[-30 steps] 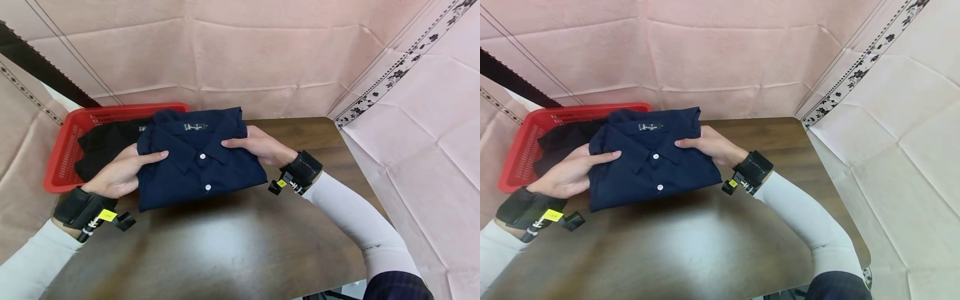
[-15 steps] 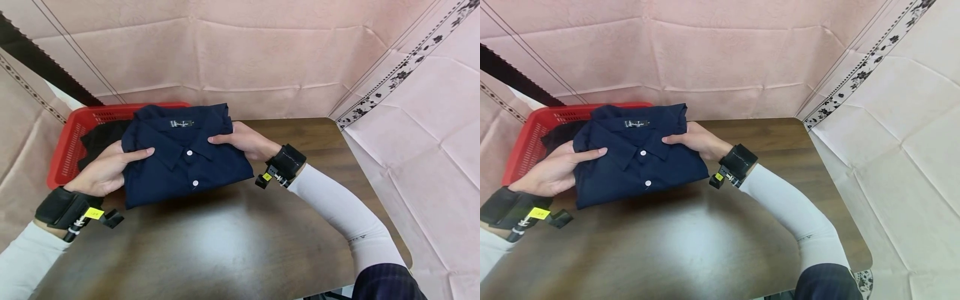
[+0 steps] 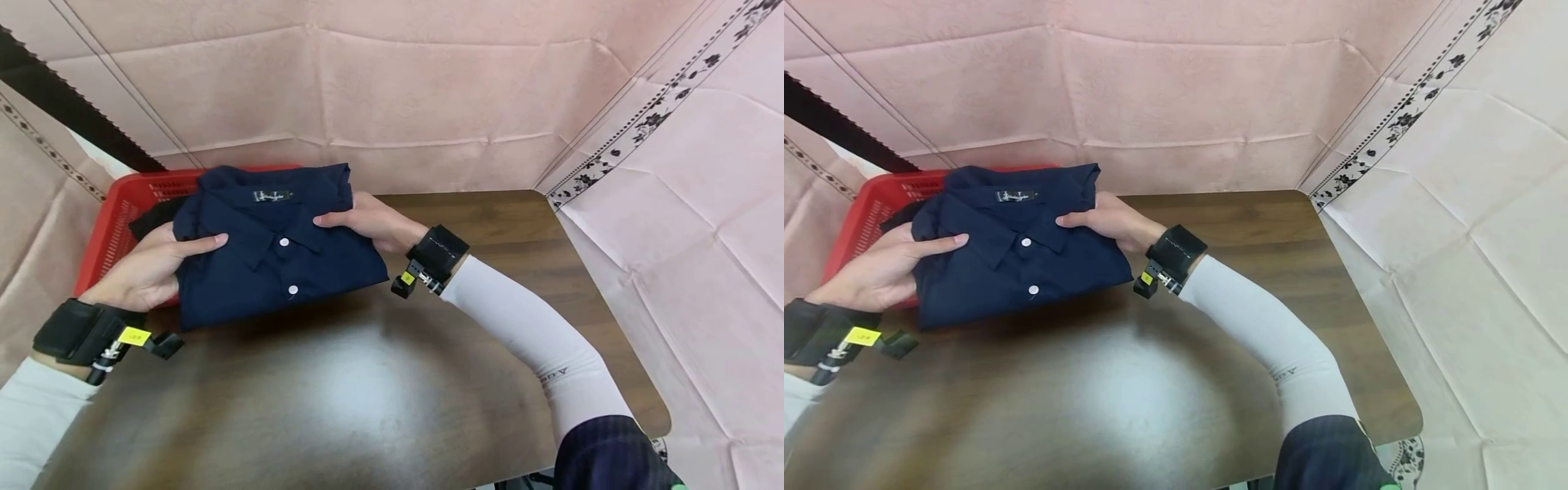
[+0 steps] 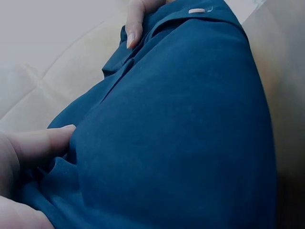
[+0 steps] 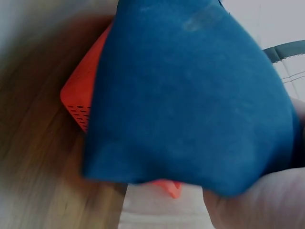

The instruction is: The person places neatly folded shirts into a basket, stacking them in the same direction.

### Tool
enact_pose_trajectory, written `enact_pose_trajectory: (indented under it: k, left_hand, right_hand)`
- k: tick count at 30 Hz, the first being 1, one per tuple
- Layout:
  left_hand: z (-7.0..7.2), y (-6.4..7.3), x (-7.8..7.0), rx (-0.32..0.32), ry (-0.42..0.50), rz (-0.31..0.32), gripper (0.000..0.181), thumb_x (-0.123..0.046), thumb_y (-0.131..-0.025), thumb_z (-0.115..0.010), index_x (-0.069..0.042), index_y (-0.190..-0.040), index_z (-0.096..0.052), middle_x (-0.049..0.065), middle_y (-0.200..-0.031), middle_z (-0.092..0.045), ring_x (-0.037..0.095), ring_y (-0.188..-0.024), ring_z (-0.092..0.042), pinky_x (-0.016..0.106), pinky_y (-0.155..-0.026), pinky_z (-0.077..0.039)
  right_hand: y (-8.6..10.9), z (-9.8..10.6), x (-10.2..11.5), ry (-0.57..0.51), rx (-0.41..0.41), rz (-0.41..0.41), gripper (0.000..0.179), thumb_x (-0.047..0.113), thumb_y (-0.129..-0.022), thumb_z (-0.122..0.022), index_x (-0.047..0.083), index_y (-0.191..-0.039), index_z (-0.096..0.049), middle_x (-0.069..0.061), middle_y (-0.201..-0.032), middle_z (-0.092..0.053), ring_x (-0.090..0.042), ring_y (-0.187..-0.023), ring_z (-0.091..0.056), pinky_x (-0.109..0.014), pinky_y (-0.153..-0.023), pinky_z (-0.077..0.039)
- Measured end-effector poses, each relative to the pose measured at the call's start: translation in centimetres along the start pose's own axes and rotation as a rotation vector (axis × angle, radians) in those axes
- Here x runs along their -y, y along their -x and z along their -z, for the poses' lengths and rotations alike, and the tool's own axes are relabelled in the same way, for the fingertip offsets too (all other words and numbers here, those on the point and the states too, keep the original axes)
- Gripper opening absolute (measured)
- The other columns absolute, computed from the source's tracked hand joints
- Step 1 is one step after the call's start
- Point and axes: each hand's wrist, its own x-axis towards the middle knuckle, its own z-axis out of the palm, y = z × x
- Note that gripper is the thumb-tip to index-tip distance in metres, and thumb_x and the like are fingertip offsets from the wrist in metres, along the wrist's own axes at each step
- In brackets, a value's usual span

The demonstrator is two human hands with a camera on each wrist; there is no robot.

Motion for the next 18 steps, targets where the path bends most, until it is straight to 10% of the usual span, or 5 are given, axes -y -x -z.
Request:
enact_pose_trajectory:
  k: [4, 18]
  left_hand:
    - [1.1, 0.0, -0.3, -0.025, 0.022, -0.005, 0.045, -0.001, -0.1, -0.046, -0.02, -0.14, -0.05, -0.002, -0.132, -0.064, 0.018, -0.112, -0.064, 0.039, -0.088, -0.055]
    - [3.5, -1.0, -1.9, -0.151, -0.113, 0.047, 0.069, -0.007, -0.097, -0.055, -0.022, -0.156, -0.022, -0.014, -0.124, -0.066, 0.011, -0.106, -0.065, 0.034, -0.083, -0.057]
  right_hand:
    - [-1.0, -0.7, 0.1, -0.018, 0.015, -0.005, 0.047, 0.02, -0.088, -0.071, 0.009, -0.131, -0.055, -0.008, -0.124, -0.066, -0.022, -0.105, -0.067, -0.034, -0.089, -0.055]
    - [-2.9, -1.8, 0.3, -0.044, 0.04, 0.011, 0.037, 0.016, -0.09, -0.067, 0.007, -0.125, -0.059, -0.007, -0.122, -0.067, -0.019, -0.106, -0.066, -0.031, -0.091, -0.053]
